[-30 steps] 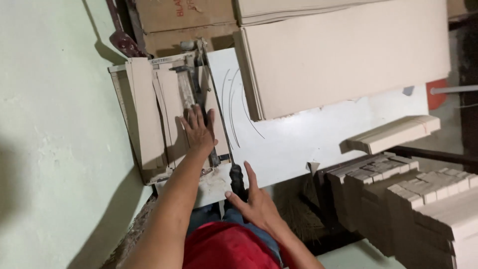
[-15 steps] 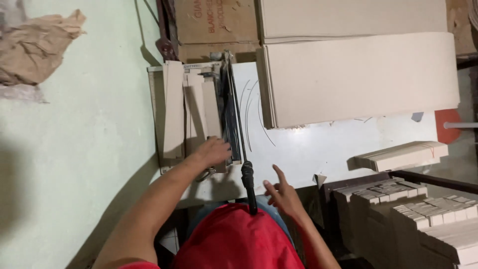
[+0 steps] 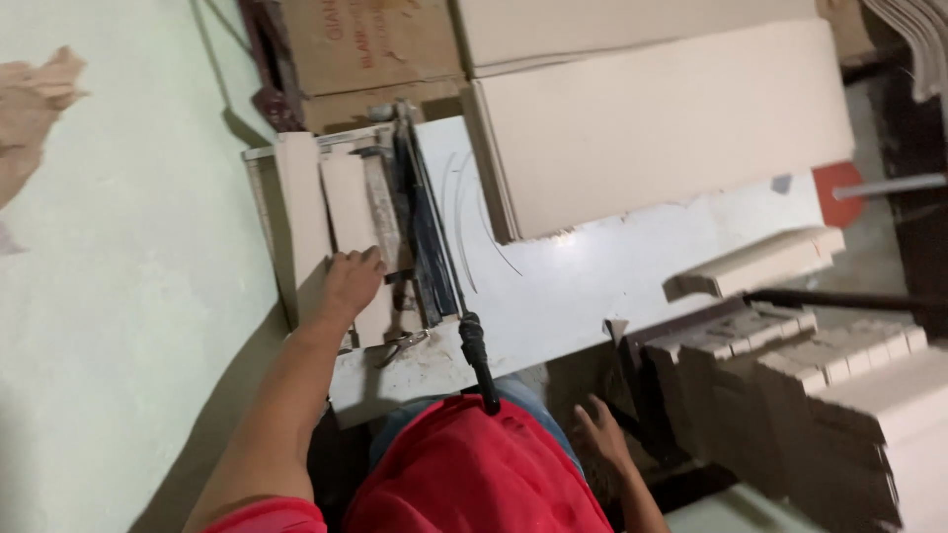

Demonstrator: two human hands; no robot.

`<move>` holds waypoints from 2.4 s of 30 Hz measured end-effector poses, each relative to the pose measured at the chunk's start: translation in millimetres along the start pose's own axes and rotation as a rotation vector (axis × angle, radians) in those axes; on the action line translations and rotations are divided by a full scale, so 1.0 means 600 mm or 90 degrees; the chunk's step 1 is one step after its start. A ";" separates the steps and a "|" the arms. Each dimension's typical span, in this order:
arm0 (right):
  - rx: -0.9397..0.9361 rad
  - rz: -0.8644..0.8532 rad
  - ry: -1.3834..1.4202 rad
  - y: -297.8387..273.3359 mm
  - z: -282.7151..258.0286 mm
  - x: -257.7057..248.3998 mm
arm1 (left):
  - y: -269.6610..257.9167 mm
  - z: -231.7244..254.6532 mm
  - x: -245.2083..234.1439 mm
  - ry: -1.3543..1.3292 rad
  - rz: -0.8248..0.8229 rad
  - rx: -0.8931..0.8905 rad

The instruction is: The person operates a manual paper cutter to trim large sheets of beige paper. They align the paper against the machine's guide, pull down the cutting lever to slice the sheet, and then remove the cut piece. This process is repeated multiple times.

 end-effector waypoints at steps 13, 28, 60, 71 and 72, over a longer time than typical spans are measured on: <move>-0.035 0.127 0.131 -0.003 0.137 0.001 | -0.020 0.014 -0.277 -0.383 0.297 -0.144; -0.256 -0.091 0.205 0.152 -0.387 -0.275 | 0.326 0.336 -0.166 -0.912 -0.015 -0.327; -0.070 -0.185 0.716 0.356 -0.341 -0.293 | -0.087 0.259 -0.484 -1.095 0.331 -0.225; -0.046 -0.101 0.650 0.234 -0.280 -0.078 | -0.281 0.132 -0.124 -1.026 0.171 -0.472; -0.047 -0.095 0.652 0.235 -0.276 -0.051 | -0.297 0.128 -0.123 -1.028 0.171 -0.465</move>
Point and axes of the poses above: each hand's wrist, its own y-axis towards the middle knuckle, its own x-axis out of the palm, z = x × y, the point moved 8 cm from there along y, towards the middle knuckle, and after that the axes turned 2 degrees about -y, right-handed, at the moved point
